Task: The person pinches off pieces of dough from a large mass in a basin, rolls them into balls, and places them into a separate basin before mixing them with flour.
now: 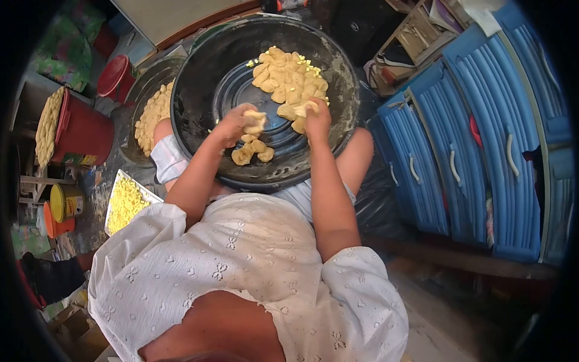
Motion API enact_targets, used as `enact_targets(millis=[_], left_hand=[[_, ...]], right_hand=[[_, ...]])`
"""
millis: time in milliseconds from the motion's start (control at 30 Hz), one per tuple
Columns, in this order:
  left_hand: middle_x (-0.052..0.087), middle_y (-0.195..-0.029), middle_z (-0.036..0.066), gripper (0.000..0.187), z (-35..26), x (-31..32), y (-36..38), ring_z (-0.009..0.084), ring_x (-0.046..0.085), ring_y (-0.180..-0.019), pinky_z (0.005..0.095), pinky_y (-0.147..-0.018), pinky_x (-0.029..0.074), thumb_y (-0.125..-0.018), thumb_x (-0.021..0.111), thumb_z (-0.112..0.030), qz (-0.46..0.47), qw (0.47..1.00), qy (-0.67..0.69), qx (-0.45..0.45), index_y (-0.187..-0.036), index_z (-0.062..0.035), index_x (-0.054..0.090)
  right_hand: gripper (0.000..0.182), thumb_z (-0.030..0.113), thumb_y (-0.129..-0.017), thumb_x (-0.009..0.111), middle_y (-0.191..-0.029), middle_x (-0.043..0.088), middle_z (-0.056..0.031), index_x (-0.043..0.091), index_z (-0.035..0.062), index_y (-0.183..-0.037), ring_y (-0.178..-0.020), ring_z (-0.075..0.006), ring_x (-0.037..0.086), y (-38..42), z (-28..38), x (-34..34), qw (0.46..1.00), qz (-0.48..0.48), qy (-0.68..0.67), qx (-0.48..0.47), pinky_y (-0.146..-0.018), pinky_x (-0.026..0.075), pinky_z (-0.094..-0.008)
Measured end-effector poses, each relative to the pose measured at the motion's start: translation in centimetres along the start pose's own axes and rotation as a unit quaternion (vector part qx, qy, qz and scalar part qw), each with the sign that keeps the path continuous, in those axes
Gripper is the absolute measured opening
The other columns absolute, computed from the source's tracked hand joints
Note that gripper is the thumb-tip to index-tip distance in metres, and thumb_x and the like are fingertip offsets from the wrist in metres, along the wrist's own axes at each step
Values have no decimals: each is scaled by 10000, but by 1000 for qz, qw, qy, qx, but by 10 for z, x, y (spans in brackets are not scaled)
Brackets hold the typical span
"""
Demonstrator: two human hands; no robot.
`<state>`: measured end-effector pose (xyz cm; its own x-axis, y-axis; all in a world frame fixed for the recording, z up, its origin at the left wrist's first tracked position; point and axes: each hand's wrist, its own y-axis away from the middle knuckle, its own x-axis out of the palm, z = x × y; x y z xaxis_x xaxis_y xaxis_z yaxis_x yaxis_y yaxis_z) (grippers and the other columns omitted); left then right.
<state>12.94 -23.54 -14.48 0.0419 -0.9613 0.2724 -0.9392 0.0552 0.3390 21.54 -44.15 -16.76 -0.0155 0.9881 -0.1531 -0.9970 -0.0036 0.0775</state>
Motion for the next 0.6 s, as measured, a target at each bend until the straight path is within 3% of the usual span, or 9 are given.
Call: enact_targets(millis=[33,67,100,200,267,300,367,433,600], left_hand=[[537,-892,110,235,-3,-9,5,204,570,-812,324,-697,503,-771,527,-25,-29,998,61,12,-993,-22,449],[540,-907,112,249,4,-27,-2,226,570,-817,345,-709,501,-770,517,-57,-63,995,52,48,-1005,-20,444],[516,-908,109,212,-3,-35,1,211,565,-794,323,-678,498,-797,497,-51,-109,985,120,61,-1004,-19,463],[511,-936,125,231,-11,-63,-7,239,552,-850,358,-753,487,-791,442,-8,-178,949,216,144,-1022,-6,444],[508,-961,130,260,-13,-83,-13,261,539,-891,391,-793,475,-781,424,25,-206,932,237,181,-1038,-4,440],[508,-961,130,260,-16,-89,-13,261,539,-891,391,-793,475,-781,424,25,-206,932,235,184,-1038,-4,440],[507,-1002,121,327,-20,-102,-6,257,537,-930,391,-824,474,-749,455,59,-229,929,220,189,-1064,-26,434],[520,-997,98,302,-16,-112,-2,245,543,-919,387,-811,476,-761,488,39,-244,922,243,180,-1049,-46,453],[527,-1004,127,288,-7,-117,4,244,533,-938,375,-844,443,-780,413,-12,-188,906,328,189,-1056,24,490]], right_hand=[[246,78,-773,594,-1020,575,-128,587,84,-1019,-937,-241,550,-5,-7,7,1000,1,0,1,-804,421,-312],[278,87,-756,600,-1043,569,-139,587,97,-1033,-972,-268,536,-8,-16,14,979,43,160,-123,-828,414,-332],[310,96,-738,607,-1066,564,-151,586,109,-1047,-1007,-295,523,-9,-22,21,915,84,314,-239,-851,407,-352],[285,133,-701,608,-1084,555,-181,628,110,-984,-1015,-325,519,-9,-15,91,917,288,202,-186,-853,417,-370],[263,120,-738,551,-1025,575,-200,637,118,-987,-943,-341,554,10,1,142,863,350,329,-156,-804,447,-384],[263,109,-773,491,-975,592,-201,629,101,-997,-882,-345,577,13,-18,170,848,345,346,-206,-762,464,-400],[202,132,-805,466,-972,600,-157,633,46,-879,-912,-313,572,31,-20,205,840,323,394,-184,-772,454,-405],[186,146,-801,470,-929,595,-125,638,71,-827,-917,-275,554,43,-32,222,805,286,447,-267,-773,443,-393],[160,142,-772,485,-855,577,-102,634,84,-780,-887,-257,539,32,-53,208,757,341,413,-374,-756,430,-393]])
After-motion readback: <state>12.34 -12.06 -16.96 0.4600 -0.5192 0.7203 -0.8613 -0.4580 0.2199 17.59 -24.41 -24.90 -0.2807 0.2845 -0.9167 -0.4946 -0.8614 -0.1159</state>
